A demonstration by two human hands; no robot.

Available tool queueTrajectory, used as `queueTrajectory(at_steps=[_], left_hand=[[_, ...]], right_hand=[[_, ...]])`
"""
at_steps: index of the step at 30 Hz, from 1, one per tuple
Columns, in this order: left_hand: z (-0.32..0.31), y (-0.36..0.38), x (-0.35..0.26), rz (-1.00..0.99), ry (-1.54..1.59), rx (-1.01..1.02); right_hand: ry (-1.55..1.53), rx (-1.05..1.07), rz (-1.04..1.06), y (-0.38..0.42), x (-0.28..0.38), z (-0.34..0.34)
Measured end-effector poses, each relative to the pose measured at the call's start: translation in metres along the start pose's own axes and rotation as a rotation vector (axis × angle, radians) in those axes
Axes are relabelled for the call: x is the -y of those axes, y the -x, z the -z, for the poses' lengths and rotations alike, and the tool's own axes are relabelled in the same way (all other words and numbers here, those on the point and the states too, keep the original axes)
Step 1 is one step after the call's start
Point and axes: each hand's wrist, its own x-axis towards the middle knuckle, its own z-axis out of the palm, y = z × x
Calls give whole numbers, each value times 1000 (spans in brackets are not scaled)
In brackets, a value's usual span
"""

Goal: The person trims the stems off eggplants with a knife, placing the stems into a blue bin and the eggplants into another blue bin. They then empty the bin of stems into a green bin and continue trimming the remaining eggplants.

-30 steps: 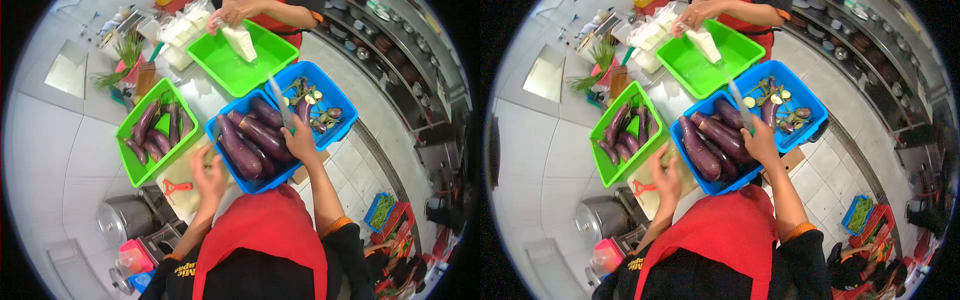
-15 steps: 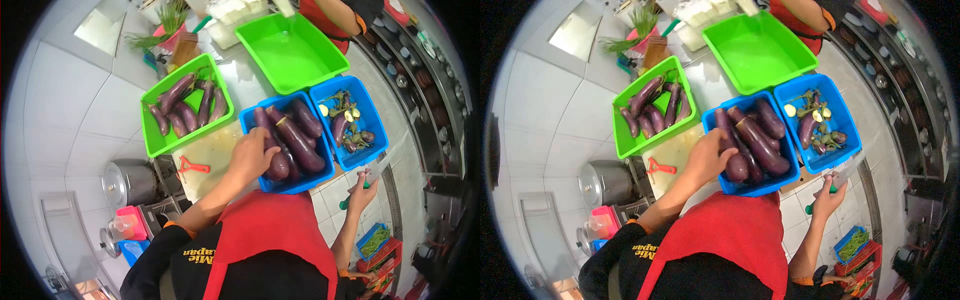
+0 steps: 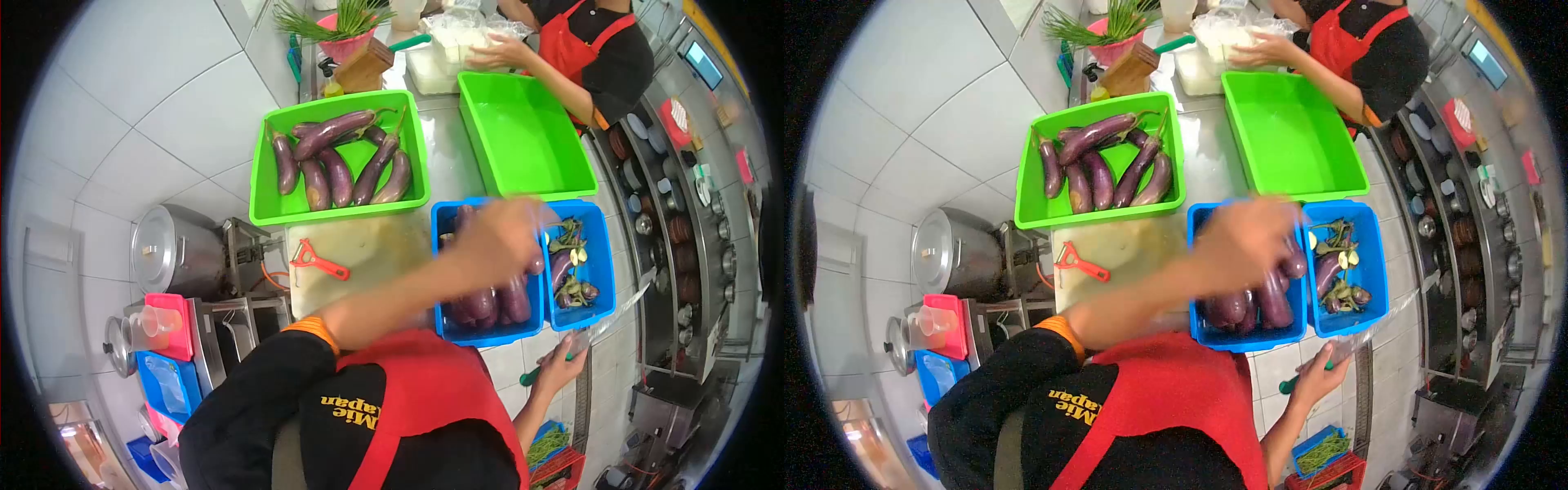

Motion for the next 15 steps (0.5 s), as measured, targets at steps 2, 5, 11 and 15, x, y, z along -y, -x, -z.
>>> queueTrajectory(at_steps=[2, 5, 11, 15], left_hand=[[37, 3, 78, -89, -301, -303], [121, 25, 157, 682, -587, -176], [158, 112, 267, 836, -1031, -176], [165, 115, 291, 804, -870, -258]], right_hand=[[105, -36, -29, 9, -2, 17], [68, -71, -4, 29, 2, 30], [51, -10, 25, 45, 10, 16], [78, 126, 56, 52, 31, -16]])
